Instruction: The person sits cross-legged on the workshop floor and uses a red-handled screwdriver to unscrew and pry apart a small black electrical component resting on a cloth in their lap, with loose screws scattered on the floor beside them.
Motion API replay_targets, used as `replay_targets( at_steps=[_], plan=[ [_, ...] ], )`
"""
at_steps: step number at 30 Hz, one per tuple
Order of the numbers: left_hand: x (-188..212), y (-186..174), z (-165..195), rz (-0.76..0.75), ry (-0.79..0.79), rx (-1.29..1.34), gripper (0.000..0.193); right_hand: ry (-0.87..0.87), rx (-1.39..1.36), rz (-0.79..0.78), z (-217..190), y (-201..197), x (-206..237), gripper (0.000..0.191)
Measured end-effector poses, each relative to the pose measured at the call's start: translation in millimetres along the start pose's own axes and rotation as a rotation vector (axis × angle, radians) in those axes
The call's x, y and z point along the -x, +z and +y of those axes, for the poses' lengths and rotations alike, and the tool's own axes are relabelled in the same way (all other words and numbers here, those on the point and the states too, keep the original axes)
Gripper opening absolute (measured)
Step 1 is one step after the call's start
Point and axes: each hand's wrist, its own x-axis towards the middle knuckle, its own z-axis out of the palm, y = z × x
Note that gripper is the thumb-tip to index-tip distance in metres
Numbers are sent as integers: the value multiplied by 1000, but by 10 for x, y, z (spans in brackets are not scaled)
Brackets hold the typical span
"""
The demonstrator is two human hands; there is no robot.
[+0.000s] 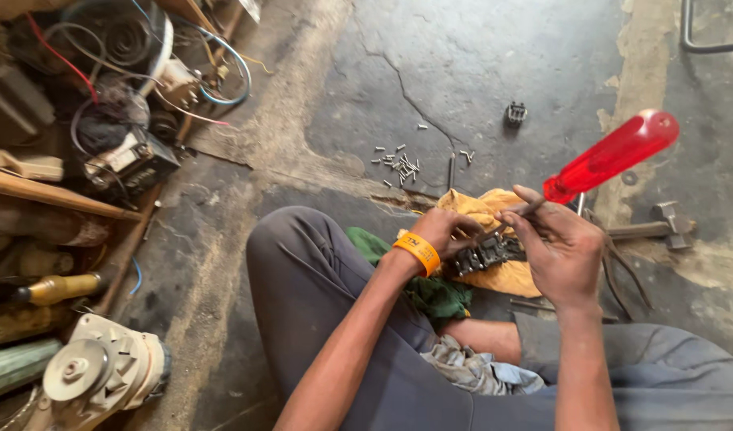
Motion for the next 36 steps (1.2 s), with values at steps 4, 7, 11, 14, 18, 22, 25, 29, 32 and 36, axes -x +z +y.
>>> replay_targets(
  at_steps=[4,7,11,14,18,22,25,29,32,36],
  plan=[
    [-4,40,50,37,56,13,17,-42,110,6,-50,24,-14,28],
    [11,43,93,36,39,23,18,-86,133,13,-81,30,-17,22],
    [4,29,133,57,95,-26,17,-93,153,27,-96,14,-37,26],
    [0,23,143,54,81,-34,18,-71,104,39,-95,10,-55,30],
    [4,20,139,55,79,-42,18,-71,128,30,-105,14,-61,31],
    [7,23,132,57,97,-26,18,-82,139,28,-108,20,-57,30],
    [-1,32,130,47,78,-7,20,-98,152,21,-93,18,-55,27],
    [-3,38,130,29,53,6,20,-88,126,16,-64,11,-52,28],
    [17,38,137,15,-4,-31,23,-36,75,20,-64,13,-49,30],
    [95,102,184,-67,-106,-261,46,-9,104,11,-125,22,-59,27]
  ],
)
